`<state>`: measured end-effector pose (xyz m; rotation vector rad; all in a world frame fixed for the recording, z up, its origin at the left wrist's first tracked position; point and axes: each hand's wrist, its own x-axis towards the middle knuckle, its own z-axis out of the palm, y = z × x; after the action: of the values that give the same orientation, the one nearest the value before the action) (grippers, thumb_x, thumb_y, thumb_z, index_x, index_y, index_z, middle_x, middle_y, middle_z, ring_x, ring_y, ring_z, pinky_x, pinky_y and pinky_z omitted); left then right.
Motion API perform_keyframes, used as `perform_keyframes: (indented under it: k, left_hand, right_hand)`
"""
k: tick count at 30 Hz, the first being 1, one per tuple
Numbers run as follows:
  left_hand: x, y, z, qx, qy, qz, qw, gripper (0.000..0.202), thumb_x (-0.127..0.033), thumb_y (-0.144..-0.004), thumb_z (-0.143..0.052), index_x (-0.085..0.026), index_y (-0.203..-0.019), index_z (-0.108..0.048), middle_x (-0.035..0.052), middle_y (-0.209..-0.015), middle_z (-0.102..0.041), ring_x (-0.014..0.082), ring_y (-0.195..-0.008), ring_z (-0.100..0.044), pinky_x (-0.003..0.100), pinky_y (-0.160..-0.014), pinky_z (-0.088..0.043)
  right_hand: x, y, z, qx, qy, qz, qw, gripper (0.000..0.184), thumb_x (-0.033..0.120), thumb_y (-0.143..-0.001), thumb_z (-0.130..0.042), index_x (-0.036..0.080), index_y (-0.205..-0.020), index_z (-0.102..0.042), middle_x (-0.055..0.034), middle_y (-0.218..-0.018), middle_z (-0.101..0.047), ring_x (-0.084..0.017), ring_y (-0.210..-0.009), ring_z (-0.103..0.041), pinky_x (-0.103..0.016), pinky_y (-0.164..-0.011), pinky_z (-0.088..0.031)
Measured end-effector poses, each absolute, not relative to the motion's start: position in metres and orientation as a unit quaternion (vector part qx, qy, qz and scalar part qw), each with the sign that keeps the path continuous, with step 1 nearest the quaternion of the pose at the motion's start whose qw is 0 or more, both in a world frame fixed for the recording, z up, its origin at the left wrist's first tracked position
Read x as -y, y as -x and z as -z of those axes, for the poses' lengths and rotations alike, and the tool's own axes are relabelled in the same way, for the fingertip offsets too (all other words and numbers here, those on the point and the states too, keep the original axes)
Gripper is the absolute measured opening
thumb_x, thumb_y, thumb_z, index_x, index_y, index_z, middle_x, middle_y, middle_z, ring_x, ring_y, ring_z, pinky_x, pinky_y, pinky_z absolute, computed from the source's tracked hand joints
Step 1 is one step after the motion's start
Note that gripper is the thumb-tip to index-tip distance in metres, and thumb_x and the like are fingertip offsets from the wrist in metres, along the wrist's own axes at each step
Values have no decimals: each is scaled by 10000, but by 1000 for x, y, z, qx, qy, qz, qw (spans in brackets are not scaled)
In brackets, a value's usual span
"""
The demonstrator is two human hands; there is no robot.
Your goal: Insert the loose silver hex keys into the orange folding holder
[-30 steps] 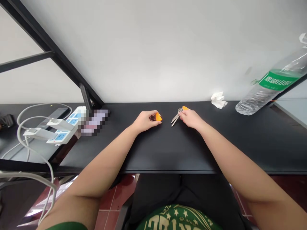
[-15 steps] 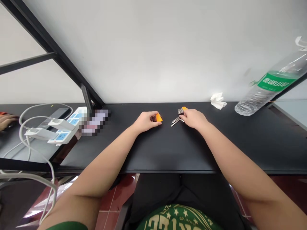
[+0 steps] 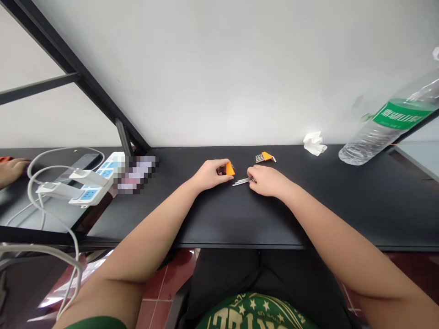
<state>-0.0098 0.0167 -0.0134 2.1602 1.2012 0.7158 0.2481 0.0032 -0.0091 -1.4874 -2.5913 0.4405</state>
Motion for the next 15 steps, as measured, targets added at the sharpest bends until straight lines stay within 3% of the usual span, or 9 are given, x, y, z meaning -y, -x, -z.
perform_keyframes:
  k: [4, 9, 15]
  left_hand:
    - [-12, 4, 11, -409, -827, -273, 274, 317, -426, -830, -762, -214, -1056, -697, -1, -870, -659, 146, -755, -547, 273, -719, -471]
    - [-5, -5, 6, -347, -859, -294, 236, 368, -480, -882, -745, -211, -1128, -696, 42, -938, -684, 179, -821, -590, 308, -788, -492]
    - [1, -10, 2, -328, -873, -272, 237, 385, -505, -874, -751, -210, -1113, -690, 77, -1004, -715, 203, -849, -637, 332, -804, -514]
  right_hand:
    - [-2, -246, 5, 824, 501, -210, 162, 154, 377, -954, -608, 225, -933, -617, -69, -957, -709, -216, -802, -607, -322, -636, -372]
    - [-5, -244, 5, 727, 430, -468, 260, 320, 519, -1003, -573, 228, -1062, -694, -2, -706, -634, -162, -646, -579, -289, -618, -419]
    - [-7, -242, 14, 637, 313, -653, 266, 404, 573, -911, -724, 189, -821, -638, 5, -716, -611, -93, -563, -499, -231, -514, -350]
